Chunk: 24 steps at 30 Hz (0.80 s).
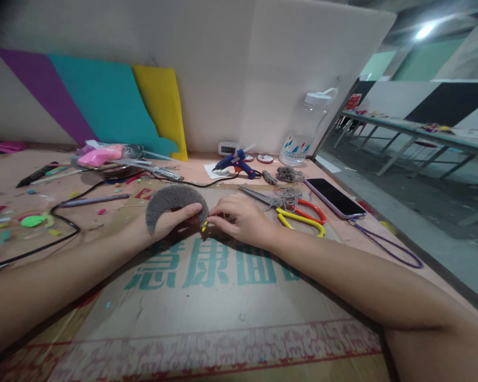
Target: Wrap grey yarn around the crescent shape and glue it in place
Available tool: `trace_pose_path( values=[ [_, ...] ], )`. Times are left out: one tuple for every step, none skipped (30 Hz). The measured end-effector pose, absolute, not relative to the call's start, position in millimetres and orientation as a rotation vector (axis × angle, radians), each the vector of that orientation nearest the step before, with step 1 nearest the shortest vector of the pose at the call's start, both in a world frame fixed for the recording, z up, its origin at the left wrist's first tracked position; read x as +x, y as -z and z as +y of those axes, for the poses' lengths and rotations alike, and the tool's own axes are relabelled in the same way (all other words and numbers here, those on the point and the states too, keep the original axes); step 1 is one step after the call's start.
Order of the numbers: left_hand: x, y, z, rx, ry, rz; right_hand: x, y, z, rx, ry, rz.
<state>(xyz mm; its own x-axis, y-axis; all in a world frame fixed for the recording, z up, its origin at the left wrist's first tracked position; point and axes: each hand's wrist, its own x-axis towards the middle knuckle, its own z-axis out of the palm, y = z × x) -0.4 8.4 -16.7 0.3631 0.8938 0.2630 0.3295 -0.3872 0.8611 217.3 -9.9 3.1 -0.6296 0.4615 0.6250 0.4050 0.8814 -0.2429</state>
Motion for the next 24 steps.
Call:
trace_pose_path(
  values=[
    [0.1,17.0,8.4,1.887,-0.99,1.061,217.2,-2.7,-9.6,-0.619,-0.075,-2.327],
    [0.5,17.0,8.3,1.88,-0.994,1.054,217.1,-2.2,-9.3,-0.619,-0.051,-2.327],
    [0.9,16.9,8.1,1.876,-0.997,1.043,217.0,-1.7,-9.0,-0.619,-0.034,-2.328],
    [1.1,16.7,8.0,1.872,-0.999,1.035,217.0,-1.2,-8.7,-0.618,-0.022,-2.329],
    [1.2,16.4,7.7,1.87,-0.999,1.033,217.0,-0.9,-8.5,-0.619,-0.013,-2.332],
    [1.2,16.1,7.5,1.867,-0.991,1.037,217.0,-0.6,-8.3,-0.62,-0.008,-2.336],
    [1.0,15.9,7.2,1.863,-0.979,1.043,217.1,-0.5,-8.2,-0.621,-0.003,-2.341],
    [0.8,15.8,7.0,1.863,-0.969,1.048,217.1,-0.4,-8.2,-0.622,0.002,-2.347],
    [0.5,16.0,6.9,1.866,-0.958,1.051,217.2,-0.4,-8.2,-0.622,0.012,-2.354],
    [0.2,16.3,6.9,1.867,-0.953,1.053,217.2,-0.3,-8.2,-0.621,0.026,-2.36],
    [0.0,16.8,6.9,1.862,-0.948,1.055,217.2,-0.3,-8.2,-0.615,0.044,-2.366],
    [-0.2,17.3,7.0,1.852,-0.945,1.059,217.2,-0.2,-8.2,-0.609,0.065,-2.369],
    [-0.3,17.8,7.1,1.842,-0.942,1.061,217.2,-0.2,-8.2,-0.605,0.085,-2.369],
    [-0.3,18.0,7.1,1.837,-0.94,1.057,217.2,-0.1,-8.3,-0.607,0.102,-2.367],
    [-0.3,18.0,6.9,1.836,-0.941,1.05,217.2,-0.1,-8.4,-0.614,0.11,-2.364],
    [-0.3,17.6,6.6,1.843,-0.95,1.041,217.2,0.0,-8.6,-0.626,0.108,-2.36],
    [-0.2,17.0,6.1,1.857,-0.958,1.032,217.3,0.1,-8.8,-0.637,0.098,-2.355],
    [-0.2,16.2,5.5,1.872,-0.965,1.027,217.3,0.2,-8.9,-0.648,0.083,-2.351],
    [-0.2,15.5,4.8,1.882,-0.964,1.028,217.4,0.4,-9.0,-0.654,0.067,-2.348],
    [-0.2,15.0,4.2,1.886,-0.957,1.033,217.4,0.5,-9.1,-0.655,0.052,-2.346],
    [-0.1,14.7,3.8,1.885,-0.945,1.04,217.3,0.5,-9.1,-0.654,0.04,-2.344],
    [-0.1,14.7,3.4,1.876,-0.933,1.048,217.2,0.4,-9.2,-0.653,0.026,-2.342],
    [0.1,14.9,3.1,1.856,-0.933,1.058,217.0,0.1,-9.4,-0.652,0.008,-2.341],
    [0.3,15.0,2.9,1.832,-0.943,1.066,216.8,-0.4,-9.7,-0.654,-0.015,-2.34]
  ],
)
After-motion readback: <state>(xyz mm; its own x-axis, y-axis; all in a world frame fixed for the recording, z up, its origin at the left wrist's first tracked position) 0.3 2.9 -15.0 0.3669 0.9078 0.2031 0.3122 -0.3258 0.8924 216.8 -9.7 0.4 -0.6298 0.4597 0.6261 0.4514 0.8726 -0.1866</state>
